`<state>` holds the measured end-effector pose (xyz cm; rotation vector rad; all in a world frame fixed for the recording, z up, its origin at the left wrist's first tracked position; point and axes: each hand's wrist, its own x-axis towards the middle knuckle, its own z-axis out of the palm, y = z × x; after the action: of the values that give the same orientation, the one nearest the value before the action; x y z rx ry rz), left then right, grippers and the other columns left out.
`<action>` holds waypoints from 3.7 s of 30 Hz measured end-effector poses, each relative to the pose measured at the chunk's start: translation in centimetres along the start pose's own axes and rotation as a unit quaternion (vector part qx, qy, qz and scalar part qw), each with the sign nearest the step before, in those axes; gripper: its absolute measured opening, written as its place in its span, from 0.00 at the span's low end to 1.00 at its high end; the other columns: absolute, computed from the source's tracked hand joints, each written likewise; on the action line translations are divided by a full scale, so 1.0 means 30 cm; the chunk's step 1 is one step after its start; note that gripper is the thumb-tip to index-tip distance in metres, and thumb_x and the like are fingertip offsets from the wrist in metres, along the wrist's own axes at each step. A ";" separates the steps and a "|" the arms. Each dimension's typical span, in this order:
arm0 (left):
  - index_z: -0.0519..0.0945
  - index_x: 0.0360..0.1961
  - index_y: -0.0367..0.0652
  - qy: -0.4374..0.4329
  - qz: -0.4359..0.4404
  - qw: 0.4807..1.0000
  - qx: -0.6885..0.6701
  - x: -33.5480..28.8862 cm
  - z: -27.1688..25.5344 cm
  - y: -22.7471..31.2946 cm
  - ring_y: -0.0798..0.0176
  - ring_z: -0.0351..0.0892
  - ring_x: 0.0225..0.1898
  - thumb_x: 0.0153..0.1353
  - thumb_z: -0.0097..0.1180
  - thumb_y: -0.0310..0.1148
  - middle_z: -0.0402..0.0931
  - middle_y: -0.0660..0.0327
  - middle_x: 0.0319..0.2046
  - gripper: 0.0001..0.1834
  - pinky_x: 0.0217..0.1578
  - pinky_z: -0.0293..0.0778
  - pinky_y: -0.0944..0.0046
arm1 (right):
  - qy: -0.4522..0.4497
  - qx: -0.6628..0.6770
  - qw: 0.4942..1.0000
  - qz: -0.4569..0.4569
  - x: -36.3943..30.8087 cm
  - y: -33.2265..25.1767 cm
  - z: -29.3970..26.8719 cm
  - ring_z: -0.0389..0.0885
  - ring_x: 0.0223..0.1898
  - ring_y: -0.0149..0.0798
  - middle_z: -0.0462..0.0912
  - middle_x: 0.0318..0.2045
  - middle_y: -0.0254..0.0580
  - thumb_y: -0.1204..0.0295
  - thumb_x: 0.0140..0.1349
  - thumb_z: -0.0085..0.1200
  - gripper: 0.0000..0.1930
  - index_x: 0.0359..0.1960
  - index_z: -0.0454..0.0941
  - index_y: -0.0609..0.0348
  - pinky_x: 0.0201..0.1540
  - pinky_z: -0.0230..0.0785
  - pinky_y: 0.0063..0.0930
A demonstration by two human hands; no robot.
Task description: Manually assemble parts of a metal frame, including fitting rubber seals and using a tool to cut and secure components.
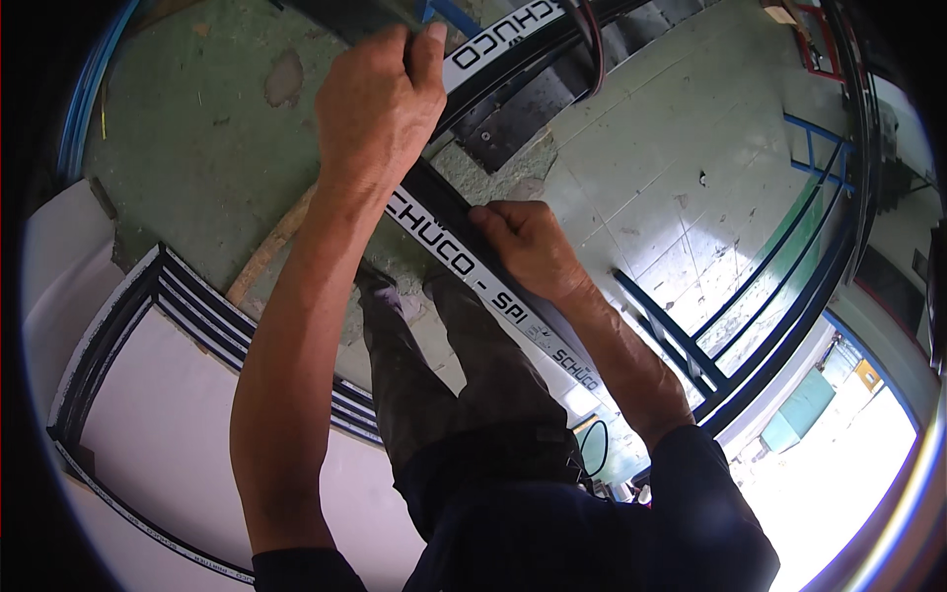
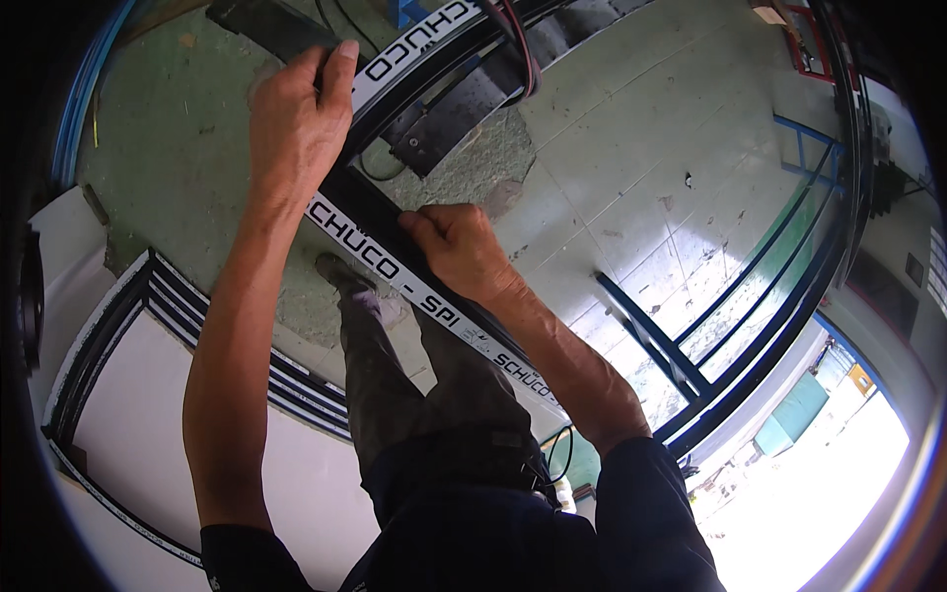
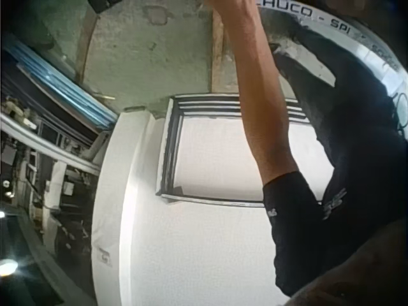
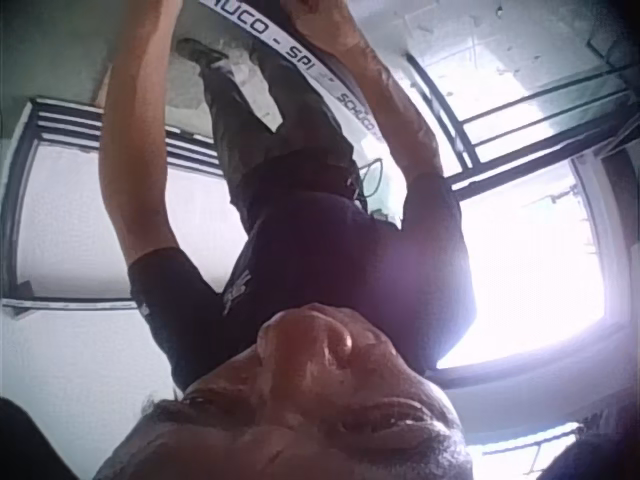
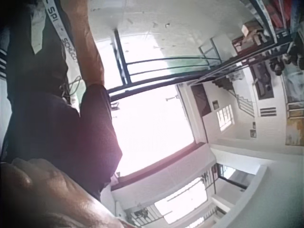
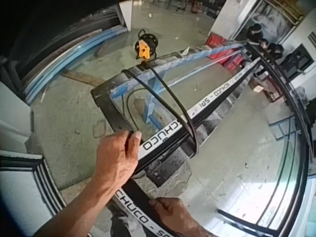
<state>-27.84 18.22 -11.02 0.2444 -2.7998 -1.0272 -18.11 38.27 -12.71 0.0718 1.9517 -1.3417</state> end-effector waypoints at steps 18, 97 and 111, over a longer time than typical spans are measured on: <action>0.81 0.28 0.37 -0.039 -0.103 0.990 -0.088 0.000 -0.020 0.029 0.42 0.80 0.26 0.76 0.47 0.52 0.79 0.51 0.22 0.29 0.31 0.73 0.46 | -0.065 0.160 0.980 0.096 0.104 -0.060 0.033 0.83 0.28 0.29 0.87 0.26 0.41 0.49 0.74 0.54 0.28 0.41 0.88 0.68 0.35 0.76 0.31; 0.84 0.42 0.35 -0.077 -0.127 0.989 -0.009 -0.011 0.006 0.034 0.58 0.78 0.31 0.73 0.51 0.56 0.80 0.53 0.27 0.29 0.42 0.74 0.56 | 0.156 -0.206 0.934 -0.248 -0.328 0.228 -0.109 0.84 0.35 0.44 0.82 0.31 0.43 0.79 0.54 0.69 0.07 0.34 0.85 0.63 0.37 0.79 0.37; 0.83 0.56 0.37 -0.064 -0.081 0.993 -0.050 0.011 0.021 -0.035 0.52 0.83 0.49 0.72 0.53 0.56 0.86 0.47 0.48 0.31 0.55 0.73 0.58 | 0.098 -0.041 0.984 -0.143 -0.365 0.252 -0.192 0.85 0.36 0.34 0.85 0.33 0.41 0.75 0.59 0.69 0.08 0.39 0.86 0.63 0.37 0.79 0.33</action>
<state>-28.18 17.76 -12.15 0.4144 -2.8691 -1.2565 -10.11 50.24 -11.04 -0.1265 2.2476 -1.4803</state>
